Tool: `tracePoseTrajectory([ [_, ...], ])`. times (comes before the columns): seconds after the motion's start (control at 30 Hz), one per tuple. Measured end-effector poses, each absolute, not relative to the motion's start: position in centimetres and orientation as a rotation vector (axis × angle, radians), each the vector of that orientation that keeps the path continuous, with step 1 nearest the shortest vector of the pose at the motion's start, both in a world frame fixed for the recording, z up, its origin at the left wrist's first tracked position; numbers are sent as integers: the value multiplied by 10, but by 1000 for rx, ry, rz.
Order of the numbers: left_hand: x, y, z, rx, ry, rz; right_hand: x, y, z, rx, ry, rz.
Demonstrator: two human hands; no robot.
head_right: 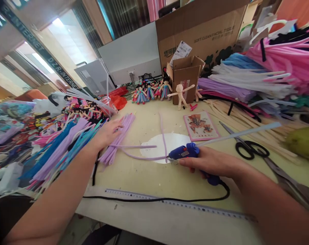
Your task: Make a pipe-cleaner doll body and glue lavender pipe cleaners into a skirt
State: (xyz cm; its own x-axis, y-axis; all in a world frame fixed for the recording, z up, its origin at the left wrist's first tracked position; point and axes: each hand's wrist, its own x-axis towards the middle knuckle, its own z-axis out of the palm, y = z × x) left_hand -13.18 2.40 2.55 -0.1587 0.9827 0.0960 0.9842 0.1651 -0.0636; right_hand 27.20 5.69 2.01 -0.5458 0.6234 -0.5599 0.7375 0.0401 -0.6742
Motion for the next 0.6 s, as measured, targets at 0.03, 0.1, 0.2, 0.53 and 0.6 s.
tracePoseTrajectory([
  [0.03,-112,24,28,-2142,-2216,-114,273,57,21,1434,2189,-1536],
  [0.1,-69,22,32,-2503,-2113,-238,274,56,22,1438,2212,-1531],
  [0.2,-20,20,27,-2781,-2045,-171,275,55,24,1432,2220,-1565],
  [0.53,-3,29,0,-2580,-2226,-46,271,52,33,1387,2197,-1599],
  [0.6,5,23,5,-2721,-2193,-205,271,52,33,1392,2193,-1594],
])
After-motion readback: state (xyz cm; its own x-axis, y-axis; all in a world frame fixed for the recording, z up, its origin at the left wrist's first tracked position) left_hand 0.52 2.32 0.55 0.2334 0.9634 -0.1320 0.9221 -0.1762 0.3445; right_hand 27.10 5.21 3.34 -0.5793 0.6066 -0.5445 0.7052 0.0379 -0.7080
